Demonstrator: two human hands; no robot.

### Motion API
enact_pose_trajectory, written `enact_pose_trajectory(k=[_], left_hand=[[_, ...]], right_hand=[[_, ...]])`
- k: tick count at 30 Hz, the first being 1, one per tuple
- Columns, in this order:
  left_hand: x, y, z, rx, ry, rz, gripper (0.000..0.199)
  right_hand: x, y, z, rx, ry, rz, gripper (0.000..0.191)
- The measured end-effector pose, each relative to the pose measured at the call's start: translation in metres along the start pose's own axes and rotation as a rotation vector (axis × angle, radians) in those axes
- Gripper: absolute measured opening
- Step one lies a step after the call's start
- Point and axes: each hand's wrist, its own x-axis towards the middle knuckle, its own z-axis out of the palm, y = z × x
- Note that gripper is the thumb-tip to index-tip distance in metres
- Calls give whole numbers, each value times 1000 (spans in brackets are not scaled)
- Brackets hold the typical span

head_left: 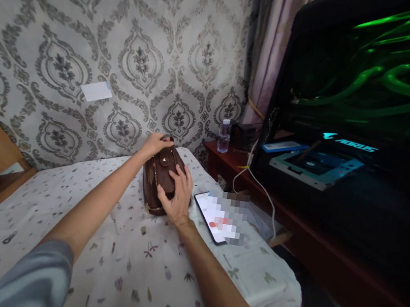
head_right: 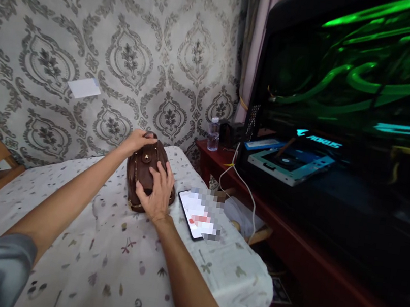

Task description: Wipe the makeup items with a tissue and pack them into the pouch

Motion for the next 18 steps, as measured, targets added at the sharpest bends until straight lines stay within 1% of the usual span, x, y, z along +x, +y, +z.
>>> enact_pose_trajectory(k=[4, 6, 10, 13, 15, 18], left_hand=[[-3, 5, 4, 27, 56, -16, 24], [-8, 9, 5, 28, 64, -15, 24], [-24, 17, 6, -29, 6, -5, 25], [-34, 21, 3, -91, -48, 6, 28], [-38, 22, -2, -129, -70, 18, 29], [-39, 19, -15, -146, -92, 53, 31]], right_hand=[[-2, 0, 2, -9, -7, 40, 40], [-2, 1, 3, 2, -11, 54, 40], [-2, 2, 4, 3, -10, 62, 41], [-2, 2, 4, -5, -17, 57, 41], [-2, 2, 3, -10, -12, 51, 41], [-1, 0, 1, -26, -4, 43, 41]])
